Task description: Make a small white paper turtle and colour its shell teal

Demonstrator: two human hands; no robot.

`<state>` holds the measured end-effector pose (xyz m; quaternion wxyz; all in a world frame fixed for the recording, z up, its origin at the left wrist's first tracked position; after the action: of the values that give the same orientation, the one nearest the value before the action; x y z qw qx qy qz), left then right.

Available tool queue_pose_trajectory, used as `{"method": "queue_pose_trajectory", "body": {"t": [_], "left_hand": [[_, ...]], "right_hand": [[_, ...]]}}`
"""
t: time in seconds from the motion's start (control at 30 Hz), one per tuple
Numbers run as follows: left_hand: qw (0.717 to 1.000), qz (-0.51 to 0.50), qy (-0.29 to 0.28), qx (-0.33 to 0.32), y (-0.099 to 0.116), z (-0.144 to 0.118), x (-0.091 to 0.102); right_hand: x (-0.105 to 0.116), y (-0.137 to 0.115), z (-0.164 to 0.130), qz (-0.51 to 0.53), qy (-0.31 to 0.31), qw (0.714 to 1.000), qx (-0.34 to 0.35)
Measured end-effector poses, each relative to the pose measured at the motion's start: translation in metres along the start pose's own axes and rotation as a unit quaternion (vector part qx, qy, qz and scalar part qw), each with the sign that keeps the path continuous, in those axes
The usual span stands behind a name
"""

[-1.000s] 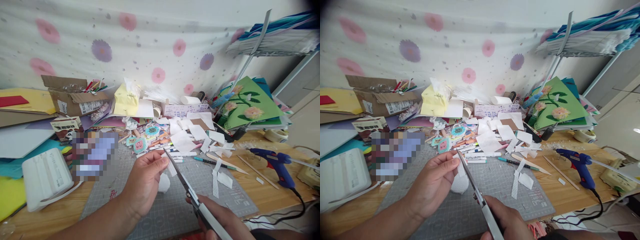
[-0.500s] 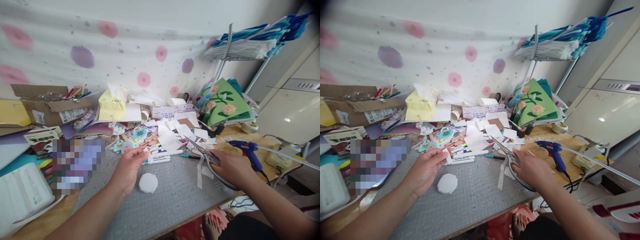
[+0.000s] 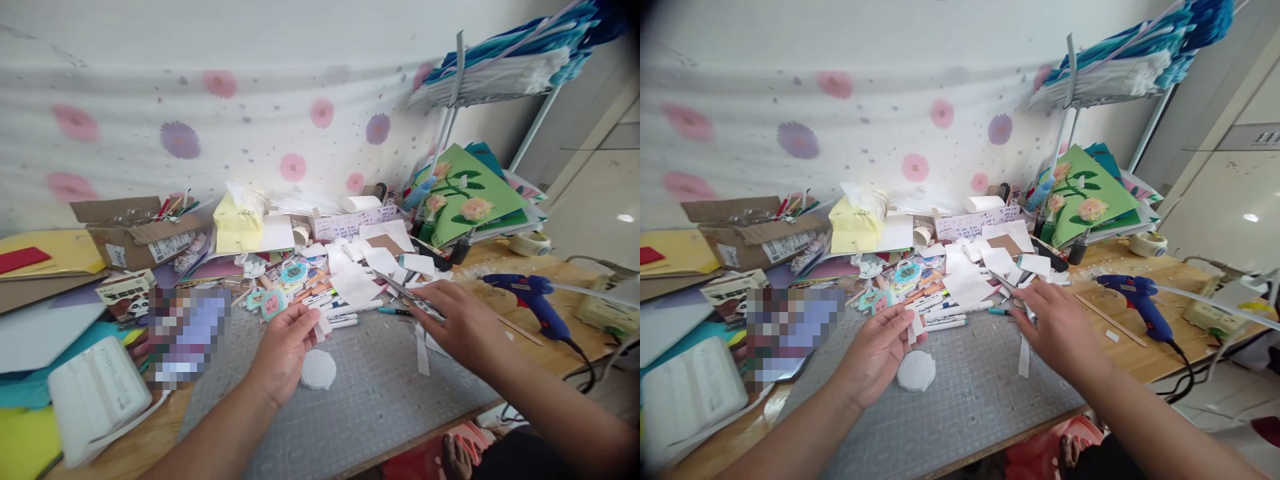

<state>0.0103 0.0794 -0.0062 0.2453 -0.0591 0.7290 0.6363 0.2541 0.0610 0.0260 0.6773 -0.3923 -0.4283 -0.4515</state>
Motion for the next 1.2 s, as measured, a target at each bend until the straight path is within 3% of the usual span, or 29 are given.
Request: {"method": "queue_pose_trajectory", "body": {"t": [0.1, 0.2, 0.27, 0.37, 0.47, 0.6, 0.67, 0.77, 0.93, 1.0, 1.07, 1.2], "left_hand": [[1.0, 0.004, -0.008, 0.008, -0.003, 0.0, -0.003], [1.0, 0.004, -0.026, 0.014, -0.004, 0.001, -0.005], [0.999, 0.01, -0.03, 0.017, -0.005, 0.002, -0.004], [0.999, 0.017, -0.026, 0.031, -0.008, 0.004, 0.0], [0.998, 0.027, -0.033, 0.05, -0.01, 0.005, 0.003], [0.992, 0.099, -0.042, 0.064, -0.006, 0.007, 0.003], [0.985, 0.154, -0.033, 0.068, -0.003, 0.007, 0.004], [0.974, 0.219, -0.018, 0.061, 0.002, 0.009, 0.005], [0.963, 0.262, -0.015, 0.059, 0.0, 0.011, 0.004], [0.961, 0.271, -0.02, 0.056, 0.0, 0.01, 0.004], [0.959, 0.277, -0.024, 0.051, 0.001, 0.009, 0.002], [0.959, 0.281, -0.027, 0.037, 0.004, 0.007, -0.001]], "right_hand": [[0.007, -0.064, 0.005, 0.119, 0.013, 0.978, 0.172], [0.007, -0.111, 0.015, 0.1, 0.023, 0.956, 0.276], [0.005, -0.127, 0.024, 0.1, 0.026, 0.942, 0.319], [0.002, -0.128, 0.035, 0.164, 0.029, 0.928, 0.333], [-0.002, -0.109, 0.046, 0.276, 0.027, 0.92, 0.278], [-0.02, -0.078, 0.059, 0.4, -0.041, 0.908, 0.116], [-0.034, -0.067, 0.061, 0.471, -0.102, 0.876, 0.031], [-0.049, -0.06, 0.058, 0.579, -0.147, 0.8, -0.053], [-0.055, -0.059, 0.048, 0.699, -0.133, 0.693, -0.114], [-0.054, -0.058, 0.044, 0.726, -0.121, 0.665, -0.128], [-0.053, -0.057, 0.042, 0.737, -0.107, 0.654, -0.135], [-0.05, -0.052, 0.041, 0.737, -0.06, 0.659, -0.138]]}}
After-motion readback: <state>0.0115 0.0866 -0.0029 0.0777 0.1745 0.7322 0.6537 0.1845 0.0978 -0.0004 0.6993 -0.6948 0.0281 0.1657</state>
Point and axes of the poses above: each hand's wrist, its own z-axis towards the middle knuckle, its own x-axis out of the back of the hand, y = z × x, the point moved 7 cm from there along z, towards the middle knuckle, and after that the axes turned 9 degrees about -y, right-handed, at the moved point
